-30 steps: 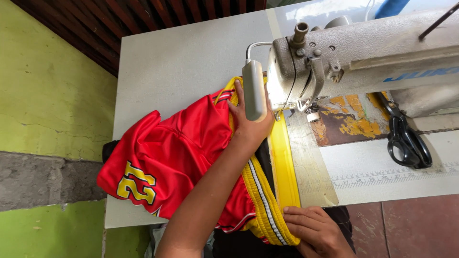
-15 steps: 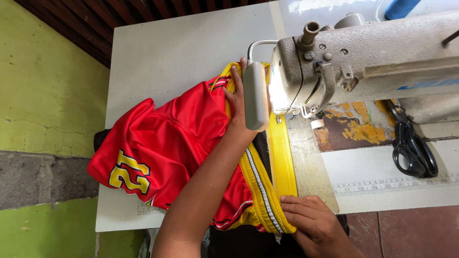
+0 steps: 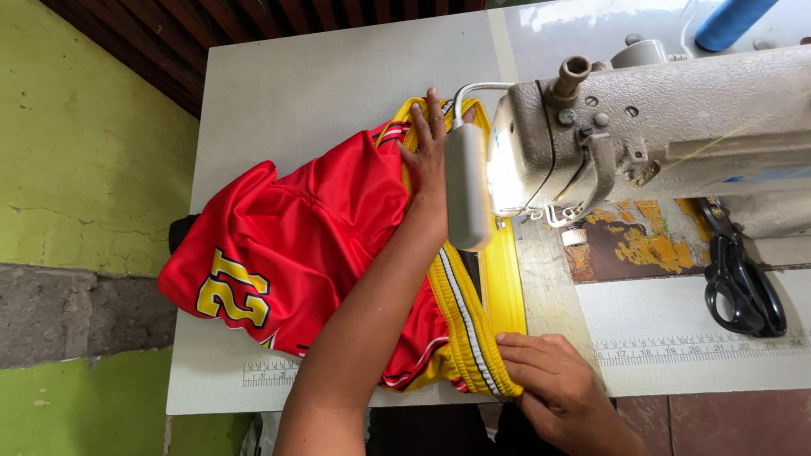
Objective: Finishing a pair of red and yellow shorts by aligning and inspecting the waistband trim at a sewing machine station.
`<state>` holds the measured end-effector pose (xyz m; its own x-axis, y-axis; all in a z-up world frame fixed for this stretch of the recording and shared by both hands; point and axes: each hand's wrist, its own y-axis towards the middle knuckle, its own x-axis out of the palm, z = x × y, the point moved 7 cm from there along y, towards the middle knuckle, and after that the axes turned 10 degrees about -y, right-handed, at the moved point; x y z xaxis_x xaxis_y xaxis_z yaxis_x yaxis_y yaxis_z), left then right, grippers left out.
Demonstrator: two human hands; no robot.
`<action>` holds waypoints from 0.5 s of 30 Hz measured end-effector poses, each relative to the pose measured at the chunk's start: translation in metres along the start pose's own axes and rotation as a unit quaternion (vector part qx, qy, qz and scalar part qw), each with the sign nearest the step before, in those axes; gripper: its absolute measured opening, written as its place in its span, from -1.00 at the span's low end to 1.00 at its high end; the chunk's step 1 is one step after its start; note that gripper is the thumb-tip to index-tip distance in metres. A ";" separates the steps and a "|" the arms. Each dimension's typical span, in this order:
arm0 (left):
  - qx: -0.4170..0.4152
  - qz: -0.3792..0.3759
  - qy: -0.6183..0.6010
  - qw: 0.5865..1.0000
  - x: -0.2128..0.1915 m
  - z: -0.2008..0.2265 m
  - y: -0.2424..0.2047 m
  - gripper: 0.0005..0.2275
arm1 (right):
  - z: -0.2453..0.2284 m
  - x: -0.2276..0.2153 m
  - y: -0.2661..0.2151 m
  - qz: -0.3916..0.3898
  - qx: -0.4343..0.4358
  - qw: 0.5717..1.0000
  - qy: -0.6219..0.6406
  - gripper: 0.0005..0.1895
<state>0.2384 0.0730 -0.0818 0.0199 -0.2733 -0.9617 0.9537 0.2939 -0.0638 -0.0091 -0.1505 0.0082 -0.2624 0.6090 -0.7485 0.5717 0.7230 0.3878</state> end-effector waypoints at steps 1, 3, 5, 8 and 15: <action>0.006 0.008 0.029 1.000 0.001 -0.001 0.002 -0.51 | 0.002 0.000 0.001 -0.006 0.006 1.000 -0.005 -0.71; 0.013 0.017 0.058 0.998 0.001 0.000 0.006 -0.49 | 0.004 -0.001 0.004 -0.010 0.013 1.000 -0.010 -0.69; -0.005 0.026 0.012 1.000 0.000 0.000 0.009 -0.52 | 0.006 -0.003 0.006 -0.011 0.007 1.000 -0.011 -0.65; 0.028 0.102 0.117 0.988 0.010 -0.005 0.019 -0.49 | 0.005 -0.003 0.012 -0.014 0.007 1.000 -0.018 -0.70; -0.056 0.160 0.053 0.984 0.032 -0.025 0.053 -0.14 | 0.006 -0.002 0.025 -0.013 -0.020 0.999 -0.029 -0.66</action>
<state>0.2826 0.1028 -0.1229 0.2770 -0.0558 -0.9592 0.8643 0.4506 0.2234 0.0102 -0.1358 0.0158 -0.2303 0.5697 -0.7889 0.5330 0.7522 0.3876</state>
